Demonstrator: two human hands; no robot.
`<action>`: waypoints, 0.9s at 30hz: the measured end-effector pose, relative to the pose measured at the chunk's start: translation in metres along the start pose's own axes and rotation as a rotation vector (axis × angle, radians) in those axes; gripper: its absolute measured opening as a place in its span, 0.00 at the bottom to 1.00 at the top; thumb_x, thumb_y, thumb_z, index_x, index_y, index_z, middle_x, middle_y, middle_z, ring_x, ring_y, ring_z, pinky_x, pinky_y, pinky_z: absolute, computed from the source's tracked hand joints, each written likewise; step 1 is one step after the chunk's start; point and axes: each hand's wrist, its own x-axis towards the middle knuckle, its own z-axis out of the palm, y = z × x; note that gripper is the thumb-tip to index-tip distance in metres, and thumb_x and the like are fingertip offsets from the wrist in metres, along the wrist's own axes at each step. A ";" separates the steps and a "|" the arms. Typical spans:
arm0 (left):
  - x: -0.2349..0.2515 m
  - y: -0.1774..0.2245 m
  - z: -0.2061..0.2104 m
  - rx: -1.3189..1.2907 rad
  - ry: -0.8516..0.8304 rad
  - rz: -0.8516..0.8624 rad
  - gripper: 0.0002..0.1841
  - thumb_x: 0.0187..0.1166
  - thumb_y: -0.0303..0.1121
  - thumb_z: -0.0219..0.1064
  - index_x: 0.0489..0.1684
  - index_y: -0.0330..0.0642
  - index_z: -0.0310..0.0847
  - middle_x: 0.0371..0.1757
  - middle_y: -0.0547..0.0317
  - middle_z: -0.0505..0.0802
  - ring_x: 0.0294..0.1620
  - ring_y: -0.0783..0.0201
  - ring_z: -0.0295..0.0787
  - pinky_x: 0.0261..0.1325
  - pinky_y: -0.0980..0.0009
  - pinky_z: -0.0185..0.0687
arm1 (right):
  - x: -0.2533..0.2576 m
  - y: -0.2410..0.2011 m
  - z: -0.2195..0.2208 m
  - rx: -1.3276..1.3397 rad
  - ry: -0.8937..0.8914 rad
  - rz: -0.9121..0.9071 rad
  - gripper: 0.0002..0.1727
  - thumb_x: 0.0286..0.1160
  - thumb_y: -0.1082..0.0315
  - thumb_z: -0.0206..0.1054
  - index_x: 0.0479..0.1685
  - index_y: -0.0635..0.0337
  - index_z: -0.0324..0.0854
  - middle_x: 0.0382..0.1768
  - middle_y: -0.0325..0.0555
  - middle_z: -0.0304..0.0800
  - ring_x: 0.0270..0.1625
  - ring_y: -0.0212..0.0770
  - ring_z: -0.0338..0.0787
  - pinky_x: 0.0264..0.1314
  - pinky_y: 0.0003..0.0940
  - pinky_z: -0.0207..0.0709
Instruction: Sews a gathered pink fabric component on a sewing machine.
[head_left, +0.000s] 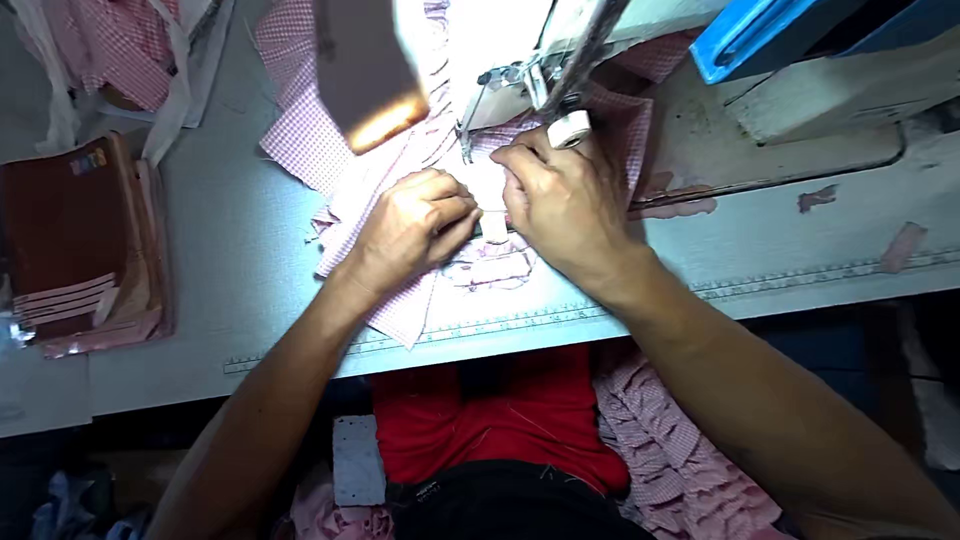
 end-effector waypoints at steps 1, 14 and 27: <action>0.002 -0.003 -0.001 0.008 -0.008 0.000 0.10 0.83 0.32 0.67 0.43 0.39 0.96 0.48 0.51 0.97 0.59 0.55 0.93 0.71 0.60 0.83 | 0.000 0.002 0.002 -0.003 0.029 -0.015 0.18 0.87 0.65 0.53 0.64 0.50 0.87 0.60 0.52 0.90 0.66 0.60 0.84 0.63 0.57 0.74; 0.003 -0.018 -0.016 0.213 -0.143 -0.053 0.14 0.82 0.32 0.56 0.52 0.39 0.88 0.50 0.46 0.90 0.58 0.46 0.84 0.63 0.56 0.78 | 0.001 0.006 0.008 0.013 0.048 -0.045 0.18 0.88 0.63 0.54 0.62 0.41 0.89 0.59 0.46 0.91 0.65 0.55 0.84 0.65 0.56 0.70; 0.022 0.003 0.006 0.353 0.007 -0.144 0.14 0.86 0.41 0.64 0.50 0.43 0.92 0.45 0.50 0.93 0.51 0.50 0.88 0.56 0.59 0.82 | -0.001 0.006 0.011 0.026 0.101 -0.040 0.16 0.87 0.61 0.57 0.59 0.43 0.91 0.56 0.45 0.92 0.61 0.53 0.85 0.64 0.52 0.71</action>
